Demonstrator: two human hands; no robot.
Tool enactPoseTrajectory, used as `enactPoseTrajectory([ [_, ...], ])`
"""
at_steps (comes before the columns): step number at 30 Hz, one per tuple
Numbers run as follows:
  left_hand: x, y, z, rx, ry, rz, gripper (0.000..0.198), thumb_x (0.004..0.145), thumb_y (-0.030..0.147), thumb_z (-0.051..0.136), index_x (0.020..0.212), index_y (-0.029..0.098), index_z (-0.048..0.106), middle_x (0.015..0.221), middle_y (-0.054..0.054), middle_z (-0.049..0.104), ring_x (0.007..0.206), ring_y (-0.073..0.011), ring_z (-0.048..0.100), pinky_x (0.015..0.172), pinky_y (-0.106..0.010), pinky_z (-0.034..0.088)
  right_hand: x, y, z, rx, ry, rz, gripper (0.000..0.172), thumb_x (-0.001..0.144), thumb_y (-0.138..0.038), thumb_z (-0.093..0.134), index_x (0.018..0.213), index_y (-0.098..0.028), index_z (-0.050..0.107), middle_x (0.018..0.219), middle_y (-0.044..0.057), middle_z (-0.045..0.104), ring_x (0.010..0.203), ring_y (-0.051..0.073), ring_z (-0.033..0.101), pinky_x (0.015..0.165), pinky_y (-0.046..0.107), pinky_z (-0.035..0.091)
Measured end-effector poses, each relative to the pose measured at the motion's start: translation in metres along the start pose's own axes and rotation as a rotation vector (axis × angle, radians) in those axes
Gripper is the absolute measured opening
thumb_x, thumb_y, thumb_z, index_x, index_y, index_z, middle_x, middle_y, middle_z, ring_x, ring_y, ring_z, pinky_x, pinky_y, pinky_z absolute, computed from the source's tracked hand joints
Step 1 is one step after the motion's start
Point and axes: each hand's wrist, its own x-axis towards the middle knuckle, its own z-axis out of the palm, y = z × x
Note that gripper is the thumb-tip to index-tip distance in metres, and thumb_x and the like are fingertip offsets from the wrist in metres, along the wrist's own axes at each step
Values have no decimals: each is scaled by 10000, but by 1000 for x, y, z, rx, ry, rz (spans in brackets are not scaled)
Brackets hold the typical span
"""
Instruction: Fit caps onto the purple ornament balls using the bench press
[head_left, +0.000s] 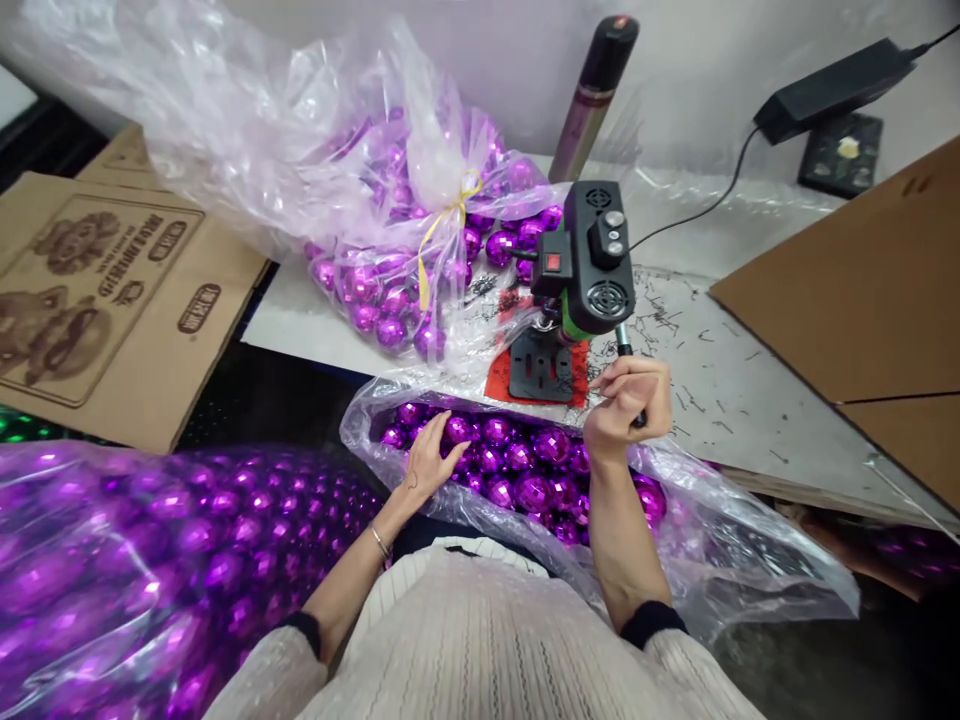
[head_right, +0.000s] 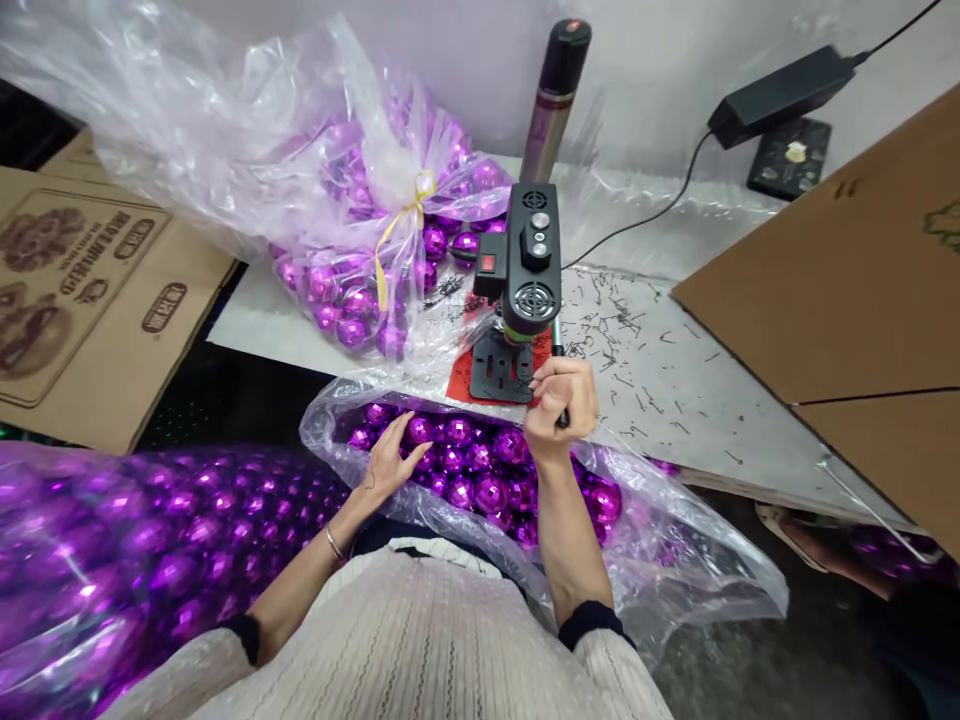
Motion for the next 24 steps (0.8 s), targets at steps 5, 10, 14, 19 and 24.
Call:
enactPoseTrajectory([
  [5,25,-5,19,112,-141,-49,531,1047,462,692,1459,141,600,1366,-224,745,1263,-357,746,1077,-521,617,0,-1,2,6,26,-19,456,1094,-422,494,674,-247,521,699,-15,569,559,130,571,539,331,463],
  [10,62,16,16,225,-287,-22,360,1031,445,723,1208,132,702,1153,-197,796,1114,-358,784,984,-484,631,2,-1,-2,-19,-25,-54,402,1077,-354,518,692,-242,542,697,-19,593,568,137,599,529,319,450],
  [14,79,36,-27,249,-391,-22,281,1092,373,620,972,161,758,950,-141,811,892,-297,804,832,-384,620,3,-1,-3,-17,-36,-121,387,1065,-281,520,683,-228,553,691,-22,605,577,128,606,540,304,462],
  [19,166,45,-54,-55,-206,100,353,1123,359,530,971,193,802,913,-78,823,876,-215,794,882,-322,620,2,-1,-1,9,-21,-118,382,1062,-247,518,684,-221,564,691,-18,619,583,125,603,527,284,477],
  [24,276,28,-2,-95,16,76,435,1001,156,606,1428,148,685,1512,-194,689,1490,-338,611,1266,-527,484,1,0,-1,27,-41,-121,361,1052,-232,526,694,-230,565,682,-14,615,590,138,613,517,289,499],
])
